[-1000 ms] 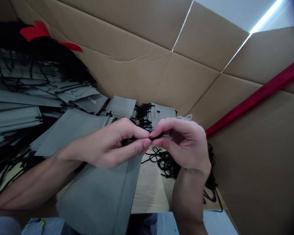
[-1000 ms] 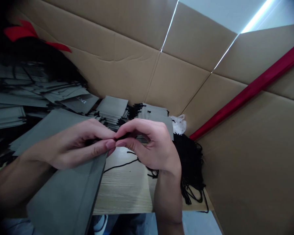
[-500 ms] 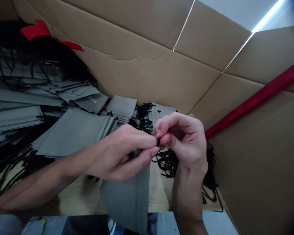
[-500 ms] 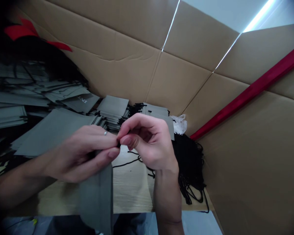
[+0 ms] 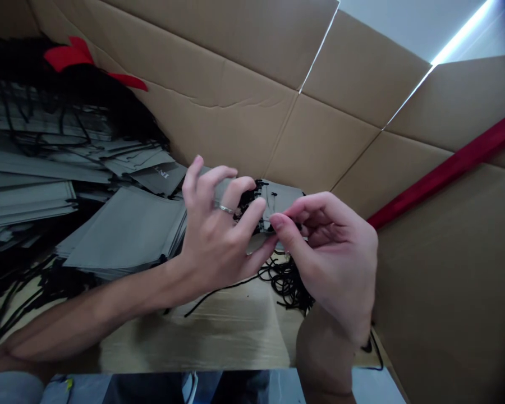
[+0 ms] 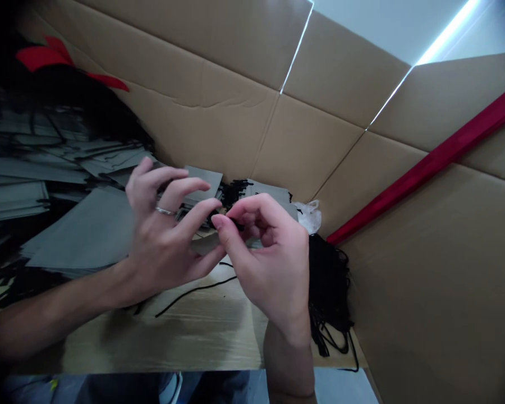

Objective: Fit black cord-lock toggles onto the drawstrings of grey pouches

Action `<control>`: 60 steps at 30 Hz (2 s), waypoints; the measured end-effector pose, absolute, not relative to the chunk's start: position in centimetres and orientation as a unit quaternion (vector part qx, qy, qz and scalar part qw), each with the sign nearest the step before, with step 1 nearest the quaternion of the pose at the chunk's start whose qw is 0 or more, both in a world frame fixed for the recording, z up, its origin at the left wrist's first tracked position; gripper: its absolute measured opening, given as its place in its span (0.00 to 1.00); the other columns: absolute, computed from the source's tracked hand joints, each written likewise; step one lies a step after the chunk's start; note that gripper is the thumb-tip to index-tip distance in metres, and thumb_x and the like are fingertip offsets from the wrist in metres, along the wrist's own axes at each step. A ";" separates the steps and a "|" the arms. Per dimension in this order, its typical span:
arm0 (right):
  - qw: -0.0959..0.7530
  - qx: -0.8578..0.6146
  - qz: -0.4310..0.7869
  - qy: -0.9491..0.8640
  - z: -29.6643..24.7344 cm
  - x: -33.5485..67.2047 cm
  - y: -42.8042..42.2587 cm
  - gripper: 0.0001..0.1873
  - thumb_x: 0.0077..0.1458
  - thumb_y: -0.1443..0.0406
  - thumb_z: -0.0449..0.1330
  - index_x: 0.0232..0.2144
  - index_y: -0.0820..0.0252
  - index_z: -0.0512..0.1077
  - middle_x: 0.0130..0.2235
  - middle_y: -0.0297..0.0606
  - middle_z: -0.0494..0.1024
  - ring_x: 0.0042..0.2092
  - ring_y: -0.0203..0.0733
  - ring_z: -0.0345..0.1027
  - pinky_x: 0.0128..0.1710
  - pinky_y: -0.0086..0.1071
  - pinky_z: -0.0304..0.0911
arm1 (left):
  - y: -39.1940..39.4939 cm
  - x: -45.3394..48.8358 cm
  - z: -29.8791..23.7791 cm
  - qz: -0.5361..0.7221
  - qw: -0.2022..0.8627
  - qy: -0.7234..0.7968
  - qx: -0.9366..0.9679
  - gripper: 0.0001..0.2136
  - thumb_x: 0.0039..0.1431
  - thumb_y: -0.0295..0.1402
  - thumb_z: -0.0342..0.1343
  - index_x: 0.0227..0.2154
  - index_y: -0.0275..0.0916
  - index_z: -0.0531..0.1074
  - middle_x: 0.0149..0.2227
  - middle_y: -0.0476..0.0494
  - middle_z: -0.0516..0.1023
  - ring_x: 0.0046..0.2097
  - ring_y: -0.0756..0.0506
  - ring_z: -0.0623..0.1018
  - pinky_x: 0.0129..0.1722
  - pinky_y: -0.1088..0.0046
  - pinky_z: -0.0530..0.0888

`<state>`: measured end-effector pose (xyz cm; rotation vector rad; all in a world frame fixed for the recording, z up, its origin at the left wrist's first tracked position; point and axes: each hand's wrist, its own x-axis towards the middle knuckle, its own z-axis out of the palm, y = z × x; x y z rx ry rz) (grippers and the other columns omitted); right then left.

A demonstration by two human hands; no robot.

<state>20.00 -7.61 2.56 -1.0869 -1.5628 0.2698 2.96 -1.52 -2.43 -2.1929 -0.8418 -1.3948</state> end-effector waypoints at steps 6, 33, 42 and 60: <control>0.562 -0.439 0.111 -0.693 2.5 20.5 -7.6 0.04 0.66 0.67 0.74 0.41 0.53 0.84 0.39 0.34 0.86 0.37 0.38 0.79 0.35 0.32 0.77 | -1.3 2.6 -2.5 -0.465 0.144 -0.319 -0.813 0.09 0.77 0.33 0.57 0.51 0.40 0.82 0.32 0.45 0.79 0.34 0.43 0.75 0.36 0.63 0.68; 0.484 -0.450 0.126 -0.740 2.4 21.4 -7.3 0.04 0.66 0.66 0.73 0.42 0.55 0.82 0.39 0.34 0.86 0.37 0.39 0.81 0.37 0.32 0.77 | 0.0 0.4 0.5 -0.313 -0.275 -0.223 -0.881 0.06 0.63 0.27 0.54 0.32 0.38 0.76 0.24 0.55 0.72 0.24 0.53 0.66 0.25 0.74 0.59; 0.358 -0.446 0.054 -0.818 2.3 21.4 -6.4 0.04 0.71 0.66 0.67 0.40 0.58 0.77 0.35 0.32 0.81 0.35 0.36 0.72 0.36 0.31 0.67 | -0.3 1.4 0.1 -0.491 -0.218 -0.239 -0.809 0.18 0.76 0.35 0.48 0.28 0.39 0.72 0.25 0.51 0.69 0.29 0.50 0.68 0.30 0.68 0.62; 0.266 -0.446 -0.102 -0.848 0.7 17.7 -7.0 0.19 0.77 0.66 0.52 0.30 0.58 0.69 0.28 0.32 0.70 0.30 0.39 0.61 0.33 0.39 0.52 | 2.2 2.9 -1.8 -0.614 -0.187 -0.292 -0.710 0.20 0.83 0.47 0.47 0.33 0.43 0.64 0.23 0.55 0.68 0.22 0.52 0.66 0.24 0.73 0.63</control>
